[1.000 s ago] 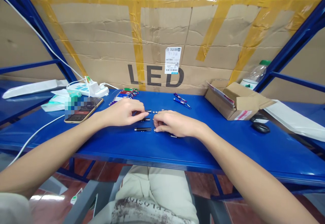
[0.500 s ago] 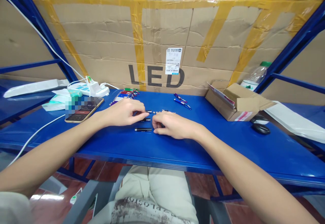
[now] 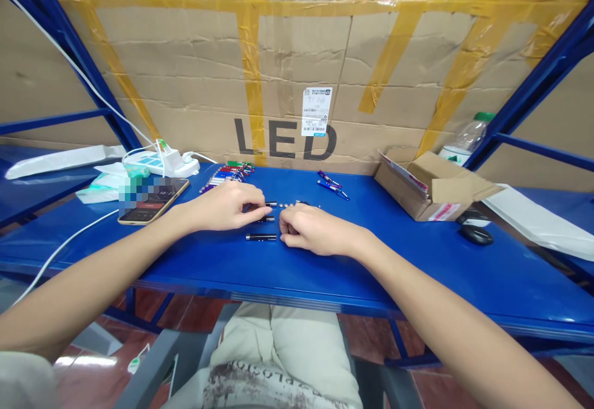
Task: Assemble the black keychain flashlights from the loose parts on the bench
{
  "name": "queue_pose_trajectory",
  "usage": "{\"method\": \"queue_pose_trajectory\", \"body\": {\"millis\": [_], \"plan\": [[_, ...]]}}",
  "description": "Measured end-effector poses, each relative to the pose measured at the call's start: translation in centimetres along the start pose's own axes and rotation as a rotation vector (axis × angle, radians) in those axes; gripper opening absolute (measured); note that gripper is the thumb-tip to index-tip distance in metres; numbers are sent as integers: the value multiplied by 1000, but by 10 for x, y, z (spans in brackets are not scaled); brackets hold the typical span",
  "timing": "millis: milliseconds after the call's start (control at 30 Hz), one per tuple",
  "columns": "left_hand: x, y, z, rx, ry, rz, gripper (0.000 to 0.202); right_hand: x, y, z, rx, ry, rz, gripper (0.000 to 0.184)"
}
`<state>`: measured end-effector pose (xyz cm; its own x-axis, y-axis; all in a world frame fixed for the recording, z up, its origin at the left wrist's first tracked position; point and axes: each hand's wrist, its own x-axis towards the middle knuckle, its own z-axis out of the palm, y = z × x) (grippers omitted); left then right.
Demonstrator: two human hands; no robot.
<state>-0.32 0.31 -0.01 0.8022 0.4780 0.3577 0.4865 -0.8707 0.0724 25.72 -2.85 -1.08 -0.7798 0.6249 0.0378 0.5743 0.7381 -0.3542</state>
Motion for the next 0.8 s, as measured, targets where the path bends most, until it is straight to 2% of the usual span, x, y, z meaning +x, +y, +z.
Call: {"method": "queue_pose_trajectory", "body": {"millis": [333,800], "plan": [[0,0,0,7,-26,-16,37,-1,-1,-2,52,-34,-4,11],[1,-3,2,3,-31,-37,37,-3,-10,-4,-96,-63,4,21]]}}
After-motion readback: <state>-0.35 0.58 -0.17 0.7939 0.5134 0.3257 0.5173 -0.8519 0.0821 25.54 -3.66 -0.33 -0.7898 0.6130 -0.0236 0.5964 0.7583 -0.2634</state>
